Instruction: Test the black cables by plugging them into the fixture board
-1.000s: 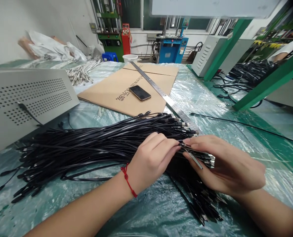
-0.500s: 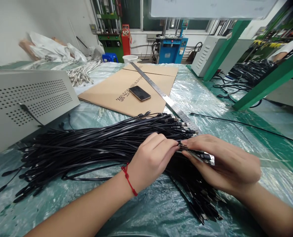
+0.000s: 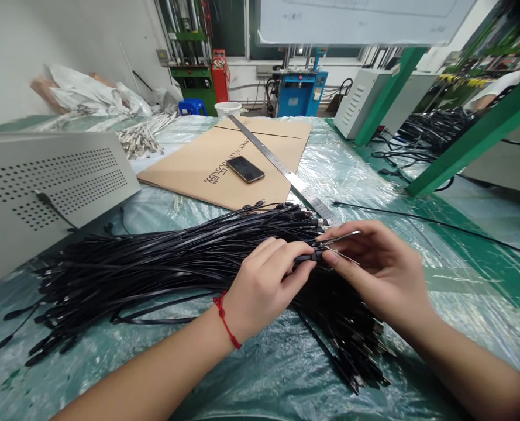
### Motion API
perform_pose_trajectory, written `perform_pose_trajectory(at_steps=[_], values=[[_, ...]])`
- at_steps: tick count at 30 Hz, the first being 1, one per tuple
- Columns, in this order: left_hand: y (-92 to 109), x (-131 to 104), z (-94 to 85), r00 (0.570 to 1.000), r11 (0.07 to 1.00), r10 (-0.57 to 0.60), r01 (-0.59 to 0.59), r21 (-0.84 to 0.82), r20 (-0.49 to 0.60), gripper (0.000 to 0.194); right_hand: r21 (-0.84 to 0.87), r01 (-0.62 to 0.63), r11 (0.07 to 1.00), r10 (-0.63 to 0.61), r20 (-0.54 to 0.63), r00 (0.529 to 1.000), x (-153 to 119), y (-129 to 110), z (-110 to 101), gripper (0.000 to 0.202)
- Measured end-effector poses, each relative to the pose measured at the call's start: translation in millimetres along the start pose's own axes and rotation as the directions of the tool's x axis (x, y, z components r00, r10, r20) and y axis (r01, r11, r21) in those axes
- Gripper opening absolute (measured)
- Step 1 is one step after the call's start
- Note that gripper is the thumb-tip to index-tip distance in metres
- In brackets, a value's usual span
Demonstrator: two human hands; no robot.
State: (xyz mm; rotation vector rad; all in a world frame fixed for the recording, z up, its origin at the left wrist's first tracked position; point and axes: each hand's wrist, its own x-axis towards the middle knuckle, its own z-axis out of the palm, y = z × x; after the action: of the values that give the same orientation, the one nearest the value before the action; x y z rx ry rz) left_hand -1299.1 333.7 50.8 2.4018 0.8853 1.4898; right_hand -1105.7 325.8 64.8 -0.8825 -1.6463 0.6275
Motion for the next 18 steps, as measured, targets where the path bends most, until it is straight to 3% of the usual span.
perform_pose_trajectory(at_steps=[4, 11, 14, 18], values=[[0, 0, 0.2, 1.0, 1.0, -0.012, 0.012, -0.004, -0.018, 0.01, 0.026, -0.048, 0.999, 0.048, -0.019, 0.999, -1, 0, 1, 0.022], [1, 0, -0.7, 1.0, 1.0, -0.011, 0.011, -0.026, -0.017, 0.011, 0.101, 0.027, 0.995, -0.022, -0.06, 0.998, -4, -2, 2, 0.023], [-1, 1, -1.1, 1.0, 0.999, -0.025, 0.025, -0.036, -0.006, 0.012, 0.142, 0.0, 0.99, 0.013, -0.09, 0.996, -1, -2, -2, 0.023], [-4, 2, -1.4, 0.997, 1.0, -0.028, 0.028, 0.002, 0.067, 0.034, 0.309, -0.016, 0.951, 0.111, -0.294, 0.949, 21, 4, -20, 0.022]])
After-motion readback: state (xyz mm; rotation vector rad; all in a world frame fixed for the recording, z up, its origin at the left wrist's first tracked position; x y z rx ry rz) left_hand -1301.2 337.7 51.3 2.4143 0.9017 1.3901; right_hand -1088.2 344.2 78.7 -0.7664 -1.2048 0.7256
